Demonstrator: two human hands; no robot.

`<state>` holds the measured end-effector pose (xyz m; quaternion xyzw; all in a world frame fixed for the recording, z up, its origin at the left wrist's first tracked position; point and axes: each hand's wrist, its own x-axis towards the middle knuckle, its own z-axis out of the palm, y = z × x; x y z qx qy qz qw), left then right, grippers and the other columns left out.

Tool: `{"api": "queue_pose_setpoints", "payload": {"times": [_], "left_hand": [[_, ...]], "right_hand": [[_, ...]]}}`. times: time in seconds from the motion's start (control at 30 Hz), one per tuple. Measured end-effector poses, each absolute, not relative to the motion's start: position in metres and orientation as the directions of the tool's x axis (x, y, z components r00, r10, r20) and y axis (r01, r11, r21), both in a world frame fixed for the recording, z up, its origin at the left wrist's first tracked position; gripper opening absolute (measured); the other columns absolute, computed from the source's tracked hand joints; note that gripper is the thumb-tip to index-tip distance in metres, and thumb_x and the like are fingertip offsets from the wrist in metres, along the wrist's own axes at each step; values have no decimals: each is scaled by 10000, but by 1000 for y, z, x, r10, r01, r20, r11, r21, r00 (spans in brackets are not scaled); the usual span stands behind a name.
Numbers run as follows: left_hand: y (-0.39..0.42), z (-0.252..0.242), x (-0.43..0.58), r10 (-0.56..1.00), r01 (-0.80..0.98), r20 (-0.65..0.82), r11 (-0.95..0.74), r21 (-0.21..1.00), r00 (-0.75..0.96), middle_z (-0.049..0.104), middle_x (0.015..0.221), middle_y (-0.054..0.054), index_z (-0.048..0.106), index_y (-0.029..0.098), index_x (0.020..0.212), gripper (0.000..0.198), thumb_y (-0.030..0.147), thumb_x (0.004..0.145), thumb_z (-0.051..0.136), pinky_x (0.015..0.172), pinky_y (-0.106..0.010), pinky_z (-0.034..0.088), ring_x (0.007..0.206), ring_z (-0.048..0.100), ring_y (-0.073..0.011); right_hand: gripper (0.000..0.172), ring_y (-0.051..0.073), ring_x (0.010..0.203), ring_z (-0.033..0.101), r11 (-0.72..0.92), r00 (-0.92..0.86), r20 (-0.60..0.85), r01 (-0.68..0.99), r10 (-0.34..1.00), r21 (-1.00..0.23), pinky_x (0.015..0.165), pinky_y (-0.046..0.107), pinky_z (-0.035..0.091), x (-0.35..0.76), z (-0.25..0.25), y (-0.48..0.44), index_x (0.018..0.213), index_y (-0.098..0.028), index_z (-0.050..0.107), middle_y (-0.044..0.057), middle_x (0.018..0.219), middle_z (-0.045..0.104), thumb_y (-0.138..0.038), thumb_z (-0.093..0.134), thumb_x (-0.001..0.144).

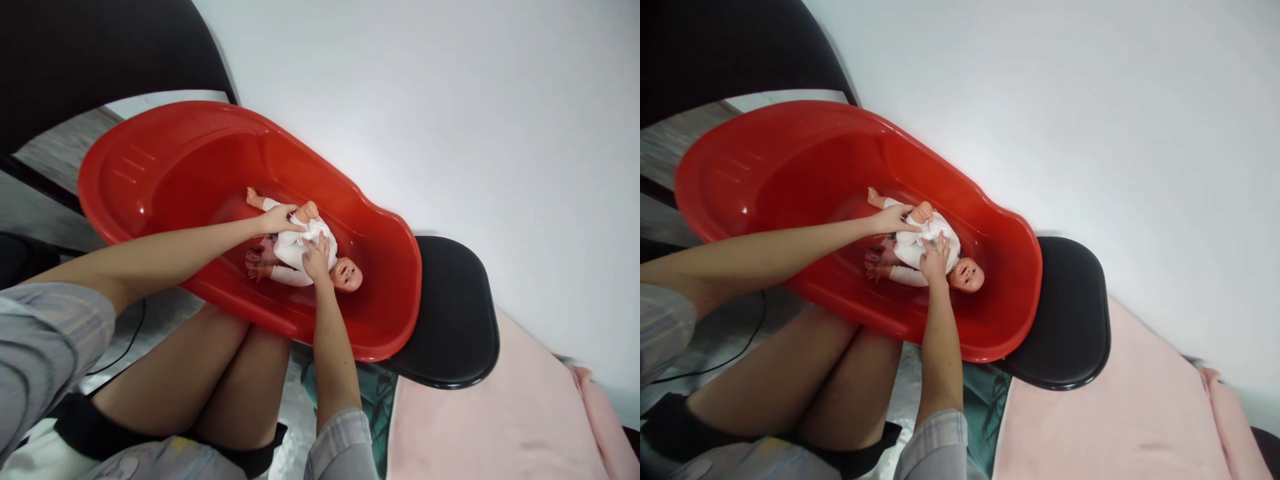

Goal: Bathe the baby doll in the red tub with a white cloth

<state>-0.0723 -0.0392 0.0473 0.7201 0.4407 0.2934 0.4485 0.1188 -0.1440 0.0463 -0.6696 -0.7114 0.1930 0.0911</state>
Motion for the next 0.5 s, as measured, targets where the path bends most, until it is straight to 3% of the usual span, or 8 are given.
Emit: {"api": "queue_pose_setpoints", "payload": {"times": [0.1, 0.2, 0.37, 0.5], "left_hand": [[-40, 47, -73, 917, 403, 9, -185, 896, 400, 749, 1031, -118, 689, 117, 1106, 603, 549, 706, 817, 813, -360, 553, 956, 702, -292], [-40, 45, -72, 917, 400, -4, -170, 900, 400, 748, 1007, -125, 687, 116, 1071, 632, 574, 662, 835, 770, -341, 541, 934, 706, -296], [-44, 52, -71, 885, 359, -2, -187, 914, 466, 761, 1114, -104, 713, 137, 1136, 663, 578, 659, 845, 875, -333, 548, 1036, 708, -303], [-45, 56, -71, 875, 392, -3, -214, 895, 483, 757, 1191, -106, 717, 140, 1219, 699, 549, 669, 855, 937, -346, 542, 1109, 693, -318]], "right_hand": [[645, 350, 1667, 28, 23, -100, -198, 933, 975, -359, 1321, 619, 144, 118, 45, -144, 1523, -244, 619, 55, 1785, 169, -44, 498, 922], [663, 321, 1671, 19, 1, -64, -174, 939, 983, -344, 1327, 604, 142, 121, 49, -143, 1525, -217, 607, 58, 1789, 146, -17, 436, 917], [750, 322, 1670, -40, -87, 30, -183, 947, 983, -311, 1334, 623, 87, 129, 53, -142, 1665, -155, 393, 60, 1797, 53, -36, 419, 924], [768, 323, 1670, 7, -109, 36, -186, 909, 982, -403, 1351, 582, 59, 134, 53, -137, 1667, -87, 364, 93, 1775, 191, -28, 454, 907]]}}
